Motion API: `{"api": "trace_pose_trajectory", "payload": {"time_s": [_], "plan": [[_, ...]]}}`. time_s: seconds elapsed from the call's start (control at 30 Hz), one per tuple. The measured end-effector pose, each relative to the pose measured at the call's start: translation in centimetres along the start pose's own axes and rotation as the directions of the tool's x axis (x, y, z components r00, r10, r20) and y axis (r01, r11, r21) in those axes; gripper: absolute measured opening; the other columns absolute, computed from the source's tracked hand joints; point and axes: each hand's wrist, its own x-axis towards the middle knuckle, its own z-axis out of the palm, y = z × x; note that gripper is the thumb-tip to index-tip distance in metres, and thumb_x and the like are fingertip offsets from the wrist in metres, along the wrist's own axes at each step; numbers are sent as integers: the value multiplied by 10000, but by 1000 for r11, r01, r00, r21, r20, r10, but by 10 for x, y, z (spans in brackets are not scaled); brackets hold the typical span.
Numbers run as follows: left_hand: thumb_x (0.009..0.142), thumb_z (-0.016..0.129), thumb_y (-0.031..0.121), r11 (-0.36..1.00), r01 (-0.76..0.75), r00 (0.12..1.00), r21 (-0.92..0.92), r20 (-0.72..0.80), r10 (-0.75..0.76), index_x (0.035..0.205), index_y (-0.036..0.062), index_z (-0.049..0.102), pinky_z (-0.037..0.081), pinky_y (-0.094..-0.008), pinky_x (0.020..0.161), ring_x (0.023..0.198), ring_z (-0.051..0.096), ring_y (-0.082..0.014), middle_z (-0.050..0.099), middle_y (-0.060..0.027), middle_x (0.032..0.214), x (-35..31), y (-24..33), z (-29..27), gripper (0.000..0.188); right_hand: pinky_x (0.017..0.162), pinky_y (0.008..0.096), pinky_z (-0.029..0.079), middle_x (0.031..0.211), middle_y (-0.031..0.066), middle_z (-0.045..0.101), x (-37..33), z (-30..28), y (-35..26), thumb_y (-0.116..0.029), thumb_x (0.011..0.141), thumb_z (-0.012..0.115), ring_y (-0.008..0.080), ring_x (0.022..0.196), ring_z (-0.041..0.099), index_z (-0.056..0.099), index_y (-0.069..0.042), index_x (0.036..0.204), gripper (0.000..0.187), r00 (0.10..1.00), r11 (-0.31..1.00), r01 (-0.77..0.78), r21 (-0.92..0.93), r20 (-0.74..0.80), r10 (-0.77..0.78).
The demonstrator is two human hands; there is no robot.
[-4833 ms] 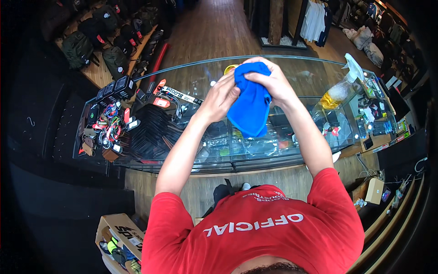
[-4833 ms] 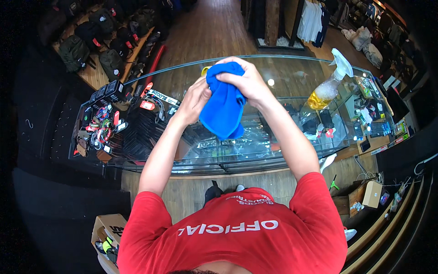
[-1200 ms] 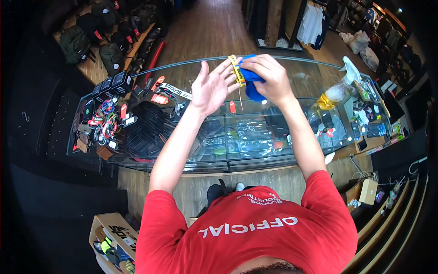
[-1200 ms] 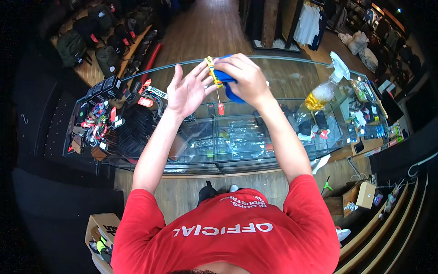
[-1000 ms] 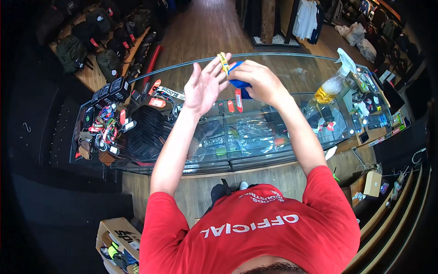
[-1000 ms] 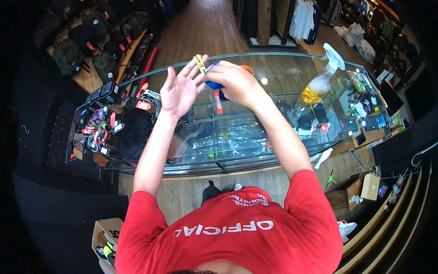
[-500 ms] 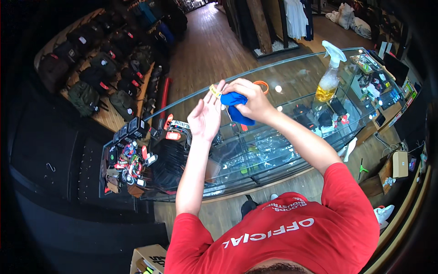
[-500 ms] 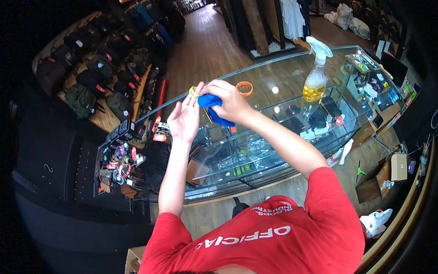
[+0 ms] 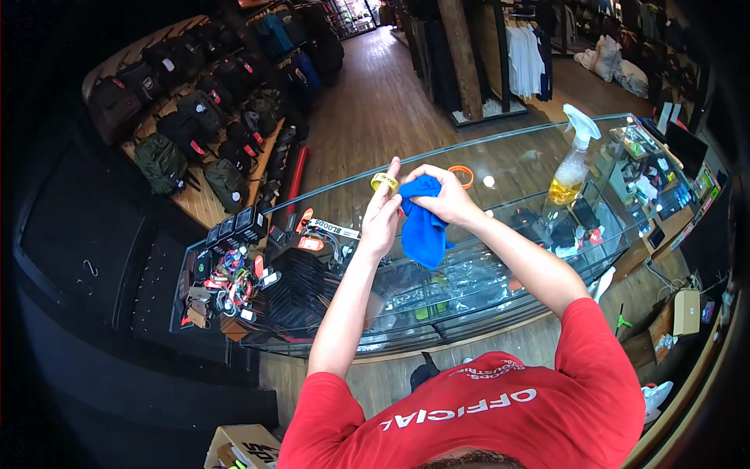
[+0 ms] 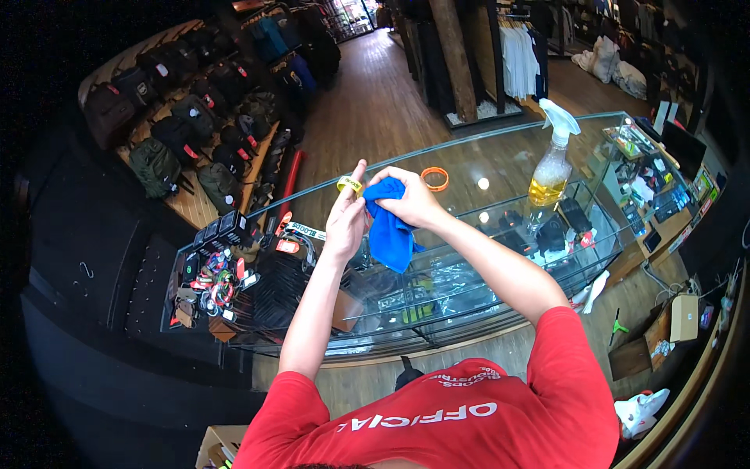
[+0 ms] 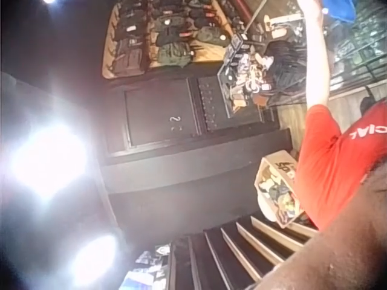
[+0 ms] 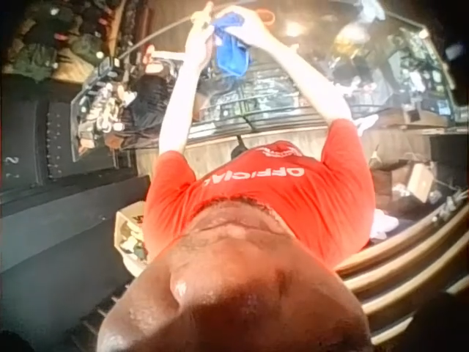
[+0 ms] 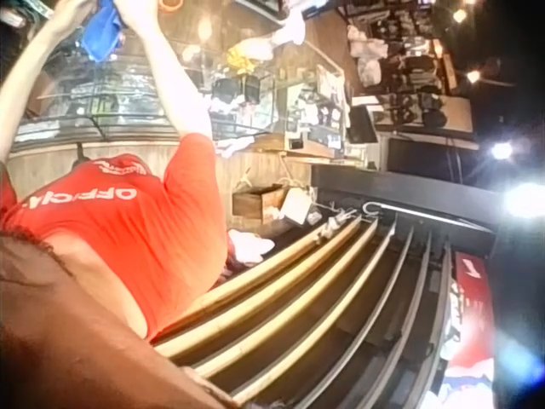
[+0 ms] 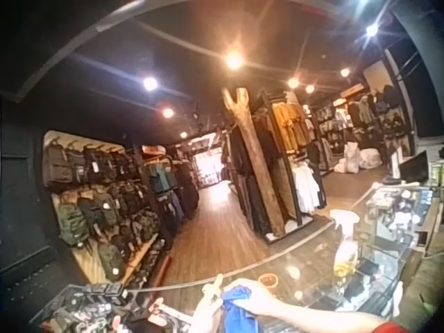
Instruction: The person is cleaning and inspecting small merchandise items like patches and accessories on a glass counter using a cloth.
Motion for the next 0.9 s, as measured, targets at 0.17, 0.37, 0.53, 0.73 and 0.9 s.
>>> {"api": "trace_pose_trajectory", "payload": {"time_s": [0.17,0.37,0.53,0.73,0.9], "plan": [[1007,451,107,950,8,997,-313,-71,-32,1529,-49,242,218,-420,1217,1513,177,-298,225,-155,1623,2,10,-9,584,737,275,543,865,22,691,-3,8,4,-15,781,688,92,820,655,652,-39,1016,239,998,998,-16,-59,52,19],[1067,405,230,940,123,988,-317,-45,-145,1487,-63,319,287,-405,1201,1444,349,-290,365,-184,1550,7,4,-13,519,844,281,526,1034,27,670,2,-1,-7,19,775,687,111,948,636,622,-63,1085,328,983,984,-178,18,57,177],[1001,207,670,844,262,962,468,-56,-267,1515,64,336,350,-356,1127,1322,477,-222,474,-99,1446,-7,-19,-17,804,949,319,491,1100,41,662,2,-5,-16,-20,797,678,133,1047,618,623,-58,1133,343,988,991,-135,7,82,134],[952,137,744,968,234,970,-90,88,-226,1592,115,156,393,-365,1062,1257,496,-216,383,-100,1522,-1,1,-5,898,913,344,515,1041,128,668,-2,0,-42,24,647,647,289,1000,665,682,-10,1011,367,942,822,228,-521,-95,-321],[963,161,726,970,244,962,3,124,-243,1593,118,149,344,-390,1127,1365,427,-224,363,-100,1540,-5,-1,-3,876,845,355,545,1004,123,676,-4,9,-38,30,685,676,294,959,676,696,-26,1002,323,839,695,469,-545,29,-543]]}}
